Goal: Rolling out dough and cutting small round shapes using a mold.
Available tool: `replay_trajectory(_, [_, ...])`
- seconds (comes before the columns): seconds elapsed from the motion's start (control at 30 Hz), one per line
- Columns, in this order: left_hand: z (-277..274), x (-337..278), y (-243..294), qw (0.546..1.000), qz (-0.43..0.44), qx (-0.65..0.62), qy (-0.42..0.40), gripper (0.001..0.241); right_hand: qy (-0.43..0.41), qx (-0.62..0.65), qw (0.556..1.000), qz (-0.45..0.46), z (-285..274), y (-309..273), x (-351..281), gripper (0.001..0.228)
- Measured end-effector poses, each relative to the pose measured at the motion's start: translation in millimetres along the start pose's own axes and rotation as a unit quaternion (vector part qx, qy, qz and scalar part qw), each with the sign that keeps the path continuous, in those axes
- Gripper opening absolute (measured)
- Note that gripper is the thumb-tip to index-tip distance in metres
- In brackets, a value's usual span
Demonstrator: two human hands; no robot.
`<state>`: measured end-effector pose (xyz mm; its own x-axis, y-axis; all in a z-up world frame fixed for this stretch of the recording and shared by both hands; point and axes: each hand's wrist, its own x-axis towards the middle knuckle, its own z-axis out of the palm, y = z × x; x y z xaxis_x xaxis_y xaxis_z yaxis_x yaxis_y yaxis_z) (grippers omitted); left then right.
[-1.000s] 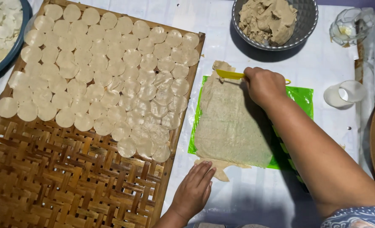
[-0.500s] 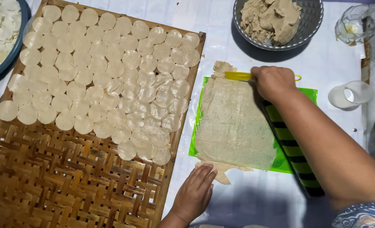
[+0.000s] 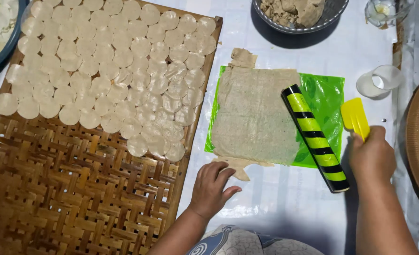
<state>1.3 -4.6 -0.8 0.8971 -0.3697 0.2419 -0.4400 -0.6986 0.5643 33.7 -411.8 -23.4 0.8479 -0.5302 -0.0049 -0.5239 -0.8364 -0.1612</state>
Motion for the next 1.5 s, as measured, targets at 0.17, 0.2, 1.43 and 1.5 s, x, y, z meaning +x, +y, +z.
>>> replay_trajectory(0.17, [12,9,10,0.999,0.005,0.045,-0.004,0.04,0.075,-0.004,0.997,-0.022,-1,20,-32,0.029])
replay_trajectory(0.2, [15,10,10,0.998,0.011,0.058,0.003,0.036,0.185,-0.067,0.976,-0.091,4,23,-36,0.028])
replay_trajectory(1.43, [102,109,43,0.772,-0.366,-0.509,0.103,0.029,-0.104,0.061,0.992,-0.035,-25,6,-63,0.07])
replay_trajectory(1.5, [124,132,55,0.792,-0.338,-0.508,0.026,0.032,-0.109,0.078,0.991,-0.025,-27,7,-62,0.07])
